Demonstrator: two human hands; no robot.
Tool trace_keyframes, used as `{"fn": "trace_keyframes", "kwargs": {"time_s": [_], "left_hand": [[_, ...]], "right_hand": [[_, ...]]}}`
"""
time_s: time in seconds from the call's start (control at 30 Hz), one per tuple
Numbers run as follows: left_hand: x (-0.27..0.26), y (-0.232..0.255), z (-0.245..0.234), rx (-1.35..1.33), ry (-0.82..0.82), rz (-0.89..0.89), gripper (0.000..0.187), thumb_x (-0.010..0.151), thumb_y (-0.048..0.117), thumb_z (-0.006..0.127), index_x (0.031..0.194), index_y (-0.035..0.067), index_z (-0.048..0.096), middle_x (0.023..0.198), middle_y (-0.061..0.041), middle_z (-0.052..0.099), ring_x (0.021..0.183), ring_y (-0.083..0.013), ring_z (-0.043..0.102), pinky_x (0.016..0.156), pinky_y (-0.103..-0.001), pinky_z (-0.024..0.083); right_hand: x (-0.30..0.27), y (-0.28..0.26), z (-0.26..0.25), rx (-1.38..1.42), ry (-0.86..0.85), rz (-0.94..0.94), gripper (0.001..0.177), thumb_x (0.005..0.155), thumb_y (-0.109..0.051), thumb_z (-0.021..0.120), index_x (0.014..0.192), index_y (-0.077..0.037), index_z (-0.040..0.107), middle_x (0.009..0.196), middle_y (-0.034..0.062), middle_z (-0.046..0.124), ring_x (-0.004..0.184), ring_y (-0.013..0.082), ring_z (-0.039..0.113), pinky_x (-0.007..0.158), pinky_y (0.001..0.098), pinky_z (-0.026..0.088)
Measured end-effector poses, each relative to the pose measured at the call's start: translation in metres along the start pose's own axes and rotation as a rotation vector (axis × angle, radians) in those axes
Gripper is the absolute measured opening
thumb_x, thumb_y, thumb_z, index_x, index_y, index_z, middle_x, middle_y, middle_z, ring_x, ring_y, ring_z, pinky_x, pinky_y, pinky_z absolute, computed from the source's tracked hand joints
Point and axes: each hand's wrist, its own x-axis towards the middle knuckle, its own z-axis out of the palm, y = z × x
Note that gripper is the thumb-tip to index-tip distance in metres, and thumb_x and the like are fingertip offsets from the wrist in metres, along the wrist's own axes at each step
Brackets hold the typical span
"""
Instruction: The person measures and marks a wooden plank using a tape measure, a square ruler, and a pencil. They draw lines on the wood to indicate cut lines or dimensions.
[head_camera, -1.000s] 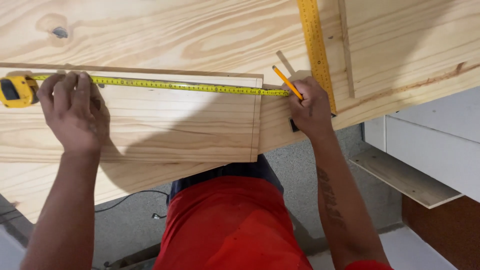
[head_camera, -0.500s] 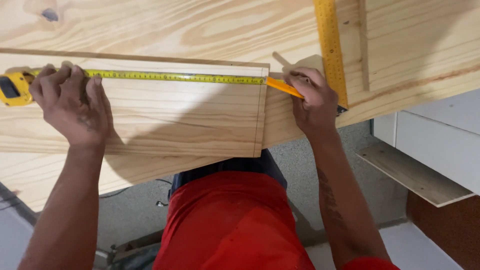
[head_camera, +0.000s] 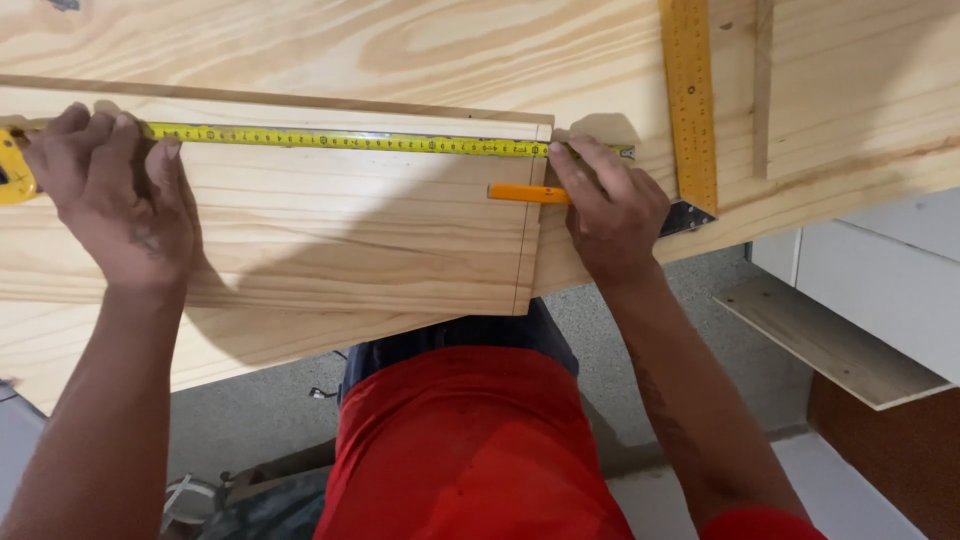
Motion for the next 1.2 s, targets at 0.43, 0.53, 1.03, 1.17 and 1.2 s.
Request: {"fn": "trace_keyframes", "kwargs": {"time_s": [0.43,0.53,1.03,1.17,1.2], "left_hand": [[0.012,-0.003,0.009,-0.096,-0.009,0.087,0.014,0.11,-0.034,0.071,0.109,-0.02,0.072,0.124,-0.027,0.053,0.116,-0.0397,0.046,0.084,-0.049,0.047],[0.012,-0.006,0.007,-0.038,-0.025,0.118,0.01,0.114,-0.024,0.062,0.111,-0.02,0.072,0.117,-0.028,0.057,0.11,-0.0396,0.05,0.085,-0.048,0.047],[-0.001,-0.012,0.007,0.005,-0.039,0.083,0.014,0.111,-0.021,0.069,0.107,-0.024,0.082,0.109,-0.031,0.066,0.097,-0.047,0.064,0.123,-0.065,0.027],[-0.008,-0.015,0.004,0.033,-0.056,0.064,0.023,0.115,-0.011,0.069,0.109,-0.024,0.087,0.108,-0.03,0.067,0.096,-0.052,0.069,0.127,-0.069,0.022],[-0.006,-0.014,0.004,0.034,-0.056,0.063,0.023,0.115,-0.011,0.069,0.109,-0.024,0.087,0.108,-0.03,0.067,0.096,-0.052,0.069,0.127,-0.069,0.022]], "right_hand": [[0.001,0.002,0.005,-0.021,0.05,-0.002,0.019,0.102,-0.001,0.077,0.118,-0.01,0.079,0.109,0.014,0.072,0.075,0.0232,0.072,0.055,0.0323,0.051],[0.003,0.001,0.004,-0.014,0.046,-0.003,0.022,0.103,0.001,0.076,0.121,-0.011,0.078,0.108,0.0143,0.073,0.075,0.0232,0.072,0.055,0.0325,0.049],[0.008,-0.004,-0.001,-0.064,0.005,0.017,0.021,0.104,0.001,0.073,0.119,-0.013,0.078,0.107,0.0117,0.073,0.068,0.0207,0.067,0.053,0.0328,0.045],[0.006,-0.003,-0.001,-0.103,-0.005,-0.003,0.025,0.103,0.003,0.07,0.122,-0.013,0.076,0.107,0.0116,0.075,0.075,0.0195,0.072,0.054,0.0315,0.045],[0.007,-0.003,-0.001,-0.102,-0.006,-0.004,0.025,0.103,0.003,0.07,0.122,-0.013,0.076,0.107,0.0116,0.075,0.075,0.0195,0.072,0.054,0.0315,0.045]]}}
